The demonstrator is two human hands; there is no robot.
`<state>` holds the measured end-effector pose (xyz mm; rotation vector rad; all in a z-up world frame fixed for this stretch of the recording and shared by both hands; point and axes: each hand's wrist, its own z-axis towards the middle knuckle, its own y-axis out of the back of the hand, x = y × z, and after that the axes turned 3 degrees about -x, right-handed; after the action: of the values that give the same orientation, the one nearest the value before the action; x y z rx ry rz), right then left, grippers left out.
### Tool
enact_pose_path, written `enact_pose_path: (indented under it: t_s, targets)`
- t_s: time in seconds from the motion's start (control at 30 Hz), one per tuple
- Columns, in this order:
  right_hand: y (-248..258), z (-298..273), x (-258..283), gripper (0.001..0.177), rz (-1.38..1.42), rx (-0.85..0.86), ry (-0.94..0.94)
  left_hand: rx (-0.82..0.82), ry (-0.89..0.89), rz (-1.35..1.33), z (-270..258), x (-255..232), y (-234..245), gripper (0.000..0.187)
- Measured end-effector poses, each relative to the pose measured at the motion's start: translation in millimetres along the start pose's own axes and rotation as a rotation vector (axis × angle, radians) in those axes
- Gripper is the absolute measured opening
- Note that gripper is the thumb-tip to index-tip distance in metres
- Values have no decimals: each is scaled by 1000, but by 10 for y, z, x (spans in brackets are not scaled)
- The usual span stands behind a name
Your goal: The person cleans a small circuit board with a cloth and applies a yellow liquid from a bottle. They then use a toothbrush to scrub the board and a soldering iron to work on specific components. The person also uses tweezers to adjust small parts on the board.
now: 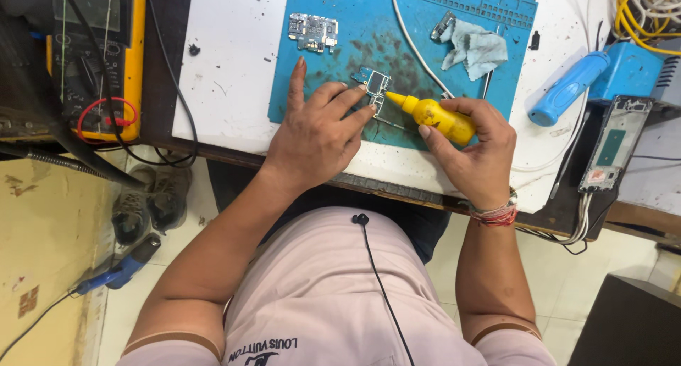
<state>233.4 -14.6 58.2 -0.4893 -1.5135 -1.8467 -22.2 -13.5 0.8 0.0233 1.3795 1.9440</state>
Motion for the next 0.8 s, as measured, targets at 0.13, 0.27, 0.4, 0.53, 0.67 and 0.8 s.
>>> enact_pose_path:
  t_s: [0.13,0.27,0.4,0.53,0.67,0.8]
  targets:
    - [15,69,52,32,-33,14,7,-1,-2,7,-15,12,-20,31]
    - [31,104,73,31,-63,21,44,1,0,8,-17,20,-33,30]
    - [37,118,96,31,-71,23,37,0,0,11,-18,22,-37,29]
    - [31,122,110,31,-57,29,23,0,1,14,-18,23,-40,29]
    - [23,112,100,31,-46,20,34,4,2,18,-22,18,-46,28]
    - [19,87,32,32,-48,17,39,-2,1,13,-24,26,-50,29]
